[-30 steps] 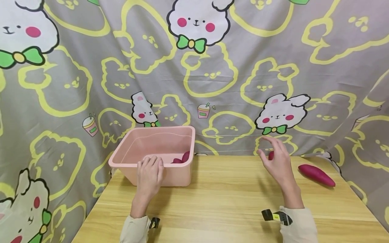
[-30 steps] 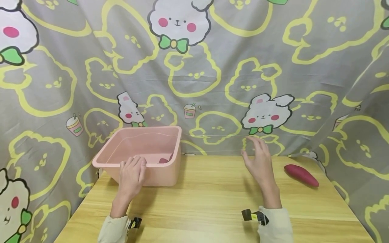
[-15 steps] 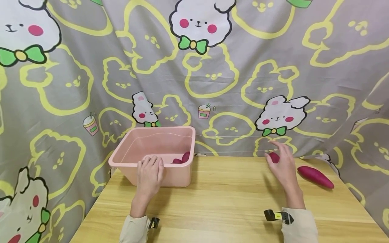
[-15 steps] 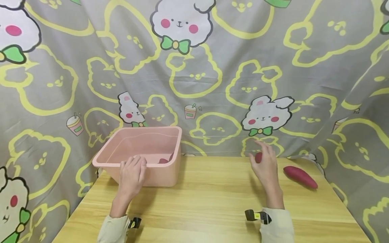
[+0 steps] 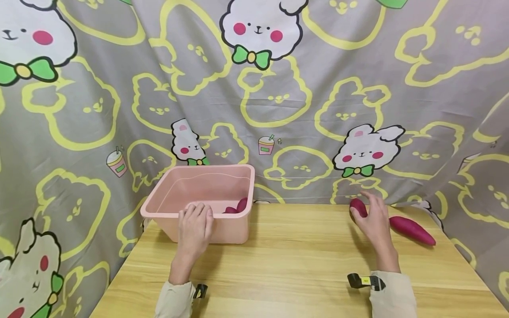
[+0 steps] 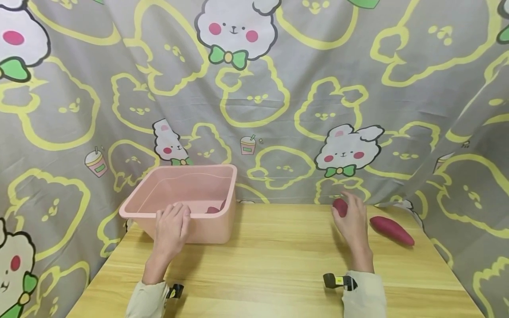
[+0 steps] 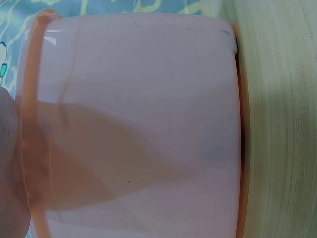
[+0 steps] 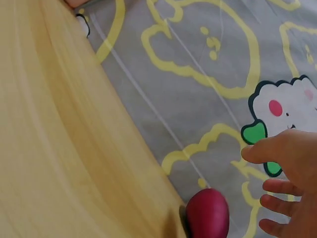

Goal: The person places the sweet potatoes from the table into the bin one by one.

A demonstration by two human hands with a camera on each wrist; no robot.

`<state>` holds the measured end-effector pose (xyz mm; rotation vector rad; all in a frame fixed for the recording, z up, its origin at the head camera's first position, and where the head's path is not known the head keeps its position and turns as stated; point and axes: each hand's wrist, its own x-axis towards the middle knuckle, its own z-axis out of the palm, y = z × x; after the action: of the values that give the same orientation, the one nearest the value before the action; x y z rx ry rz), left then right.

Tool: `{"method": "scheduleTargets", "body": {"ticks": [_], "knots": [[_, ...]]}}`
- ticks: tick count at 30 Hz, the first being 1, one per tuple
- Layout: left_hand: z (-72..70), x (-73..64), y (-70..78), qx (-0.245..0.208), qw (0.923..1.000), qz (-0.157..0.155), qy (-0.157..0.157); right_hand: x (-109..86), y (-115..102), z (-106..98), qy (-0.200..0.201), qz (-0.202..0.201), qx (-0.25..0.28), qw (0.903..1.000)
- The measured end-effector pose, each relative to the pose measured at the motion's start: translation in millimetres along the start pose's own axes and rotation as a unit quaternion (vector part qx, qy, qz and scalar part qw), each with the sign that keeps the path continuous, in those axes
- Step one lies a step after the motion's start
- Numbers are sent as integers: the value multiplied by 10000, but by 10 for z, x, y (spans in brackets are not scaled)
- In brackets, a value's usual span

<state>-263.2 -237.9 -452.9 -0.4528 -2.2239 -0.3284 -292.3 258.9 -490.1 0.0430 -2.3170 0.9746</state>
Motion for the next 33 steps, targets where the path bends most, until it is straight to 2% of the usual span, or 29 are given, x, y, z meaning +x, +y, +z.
{"method": "scheduleTargets", "body": {"ticks": [12,22,33], "knots": [[-11,-2,-2,-16,10000,-23,-74,-61,186,56,-307,473,-281,9980],[-2,-5,-2,-25,9999,-29,-118,-112,263,122,-655,1184,-478,9896],[-18,-3,4,-19,9999,-31,-130,-155,286,180,-822,1491,-498,9841]]}}
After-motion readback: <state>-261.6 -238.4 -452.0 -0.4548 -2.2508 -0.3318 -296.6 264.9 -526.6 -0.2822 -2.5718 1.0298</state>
